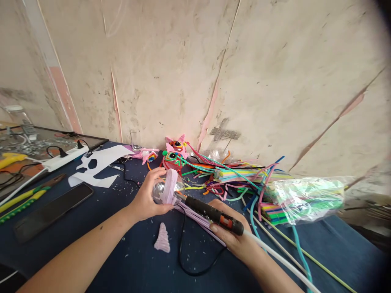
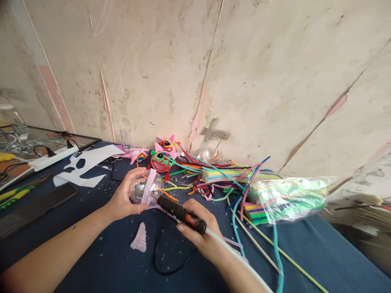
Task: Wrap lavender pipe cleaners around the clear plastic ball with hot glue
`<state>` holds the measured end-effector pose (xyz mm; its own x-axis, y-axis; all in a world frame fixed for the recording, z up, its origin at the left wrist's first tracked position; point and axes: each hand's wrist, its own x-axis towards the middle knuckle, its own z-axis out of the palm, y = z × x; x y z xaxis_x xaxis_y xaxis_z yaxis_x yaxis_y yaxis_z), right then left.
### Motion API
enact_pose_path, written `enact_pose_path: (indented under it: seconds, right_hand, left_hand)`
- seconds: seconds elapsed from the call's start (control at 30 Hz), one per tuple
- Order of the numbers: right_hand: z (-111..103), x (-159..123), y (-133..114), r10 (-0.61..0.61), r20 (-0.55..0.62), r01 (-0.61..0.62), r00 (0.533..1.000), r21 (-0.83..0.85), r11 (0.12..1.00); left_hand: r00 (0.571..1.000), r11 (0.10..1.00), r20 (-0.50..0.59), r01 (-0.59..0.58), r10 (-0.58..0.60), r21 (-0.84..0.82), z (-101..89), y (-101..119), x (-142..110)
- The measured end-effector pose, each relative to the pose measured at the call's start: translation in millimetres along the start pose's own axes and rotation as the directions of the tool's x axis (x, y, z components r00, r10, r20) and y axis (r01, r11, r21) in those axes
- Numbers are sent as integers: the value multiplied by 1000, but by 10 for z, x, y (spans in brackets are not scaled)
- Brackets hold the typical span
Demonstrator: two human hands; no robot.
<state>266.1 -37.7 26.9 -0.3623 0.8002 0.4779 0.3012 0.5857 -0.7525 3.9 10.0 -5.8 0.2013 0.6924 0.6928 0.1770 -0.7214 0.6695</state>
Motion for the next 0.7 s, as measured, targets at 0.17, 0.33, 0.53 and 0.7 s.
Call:
enact_pose_path:
  seconds: [0.17,0.33,0.53,0.7]
  right_hand:
    - [-20,-8,8,19,10,-18,1000,-14,1000]
    - [-35,3,12,13,30,-13,999,-11,1000]
    - [-36,-2,23,-7,55,9,998,-31,999]
    - [-40,-18,36,-34,75,38,997,-50,998]
  left_hand:
    - [1000,1000,8,0,0,-5,-1,14,6]
    - [1000,1000,26,-6,6,2,-5,9,7]
    - [999,1000,50,-8,8,-4,-8,4,1]
    - [998,999,58,-9,11,-34,-3,15,-5]
